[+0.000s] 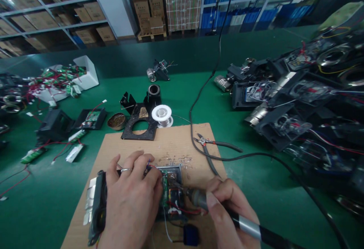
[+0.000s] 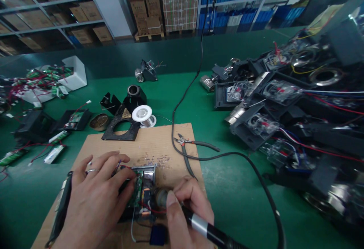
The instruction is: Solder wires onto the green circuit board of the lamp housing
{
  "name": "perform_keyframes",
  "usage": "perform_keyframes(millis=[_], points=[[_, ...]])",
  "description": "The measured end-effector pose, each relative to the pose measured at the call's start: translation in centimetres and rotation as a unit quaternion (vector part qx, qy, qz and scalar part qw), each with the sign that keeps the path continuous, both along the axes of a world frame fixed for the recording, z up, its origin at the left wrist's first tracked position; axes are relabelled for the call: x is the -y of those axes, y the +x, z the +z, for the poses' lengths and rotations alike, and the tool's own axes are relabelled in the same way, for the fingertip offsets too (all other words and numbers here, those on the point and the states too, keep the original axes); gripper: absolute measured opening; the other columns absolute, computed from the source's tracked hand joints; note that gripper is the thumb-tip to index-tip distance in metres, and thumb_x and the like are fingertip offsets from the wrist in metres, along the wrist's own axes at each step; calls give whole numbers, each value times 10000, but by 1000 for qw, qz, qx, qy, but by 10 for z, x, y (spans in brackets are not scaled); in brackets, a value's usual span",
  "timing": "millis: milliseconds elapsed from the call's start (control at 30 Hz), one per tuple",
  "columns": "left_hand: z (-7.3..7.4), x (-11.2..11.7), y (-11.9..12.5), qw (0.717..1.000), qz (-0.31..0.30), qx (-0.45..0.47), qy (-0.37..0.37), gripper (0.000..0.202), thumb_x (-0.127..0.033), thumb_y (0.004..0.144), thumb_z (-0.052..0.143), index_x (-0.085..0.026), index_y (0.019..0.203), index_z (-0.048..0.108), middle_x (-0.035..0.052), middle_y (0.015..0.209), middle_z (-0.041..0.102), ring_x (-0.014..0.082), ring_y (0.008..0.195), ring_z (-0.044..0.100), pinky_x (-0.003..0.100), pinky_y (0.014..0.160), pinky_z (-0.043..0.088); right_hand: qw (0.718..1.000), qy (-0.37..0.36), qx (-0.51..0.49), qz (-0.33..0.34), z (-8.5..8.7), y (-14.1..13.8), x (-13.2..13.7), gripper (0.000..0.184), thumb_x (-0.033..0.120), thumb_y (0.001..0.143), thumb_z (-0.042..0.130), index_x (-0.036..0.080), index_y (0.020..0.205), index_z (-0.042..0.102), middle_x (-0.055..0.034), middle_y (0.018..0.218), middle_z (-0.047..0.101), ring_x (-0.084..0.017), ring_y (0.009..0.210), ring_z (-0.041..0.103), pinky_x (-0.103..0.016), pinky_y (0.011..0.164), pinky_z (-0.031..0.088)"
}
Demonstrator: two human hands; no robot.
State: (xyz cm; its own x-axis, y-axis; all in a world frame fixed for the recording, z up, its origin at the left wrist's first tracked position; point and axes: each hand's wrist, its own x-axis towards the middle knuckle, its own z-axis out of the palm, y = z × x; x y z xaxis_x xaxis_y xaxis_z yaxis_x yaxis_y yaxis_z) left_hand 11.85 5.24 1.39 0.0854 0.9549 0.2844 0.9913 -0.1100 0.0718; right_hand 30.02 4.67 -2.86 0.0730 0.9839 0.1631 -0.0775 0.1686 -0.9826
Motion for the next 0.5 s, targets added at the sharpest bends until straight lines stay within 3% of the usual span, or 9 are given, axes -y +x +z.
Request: perform_keyframes(millis=[500], points=[[0, -1, 2, 1000, -16, -6, 19, 273, -194, 873, 543, -249, 695, 743, 96, 1023, 772, 424, 1091, 654, 761, 959, 398, 1000, 2, 27, 10, -1, 2, 1, 320, 315, 1016, 547, 233, 714, 482, 34, 641, 503, -132, 576, 482, -219, 519, 443]])
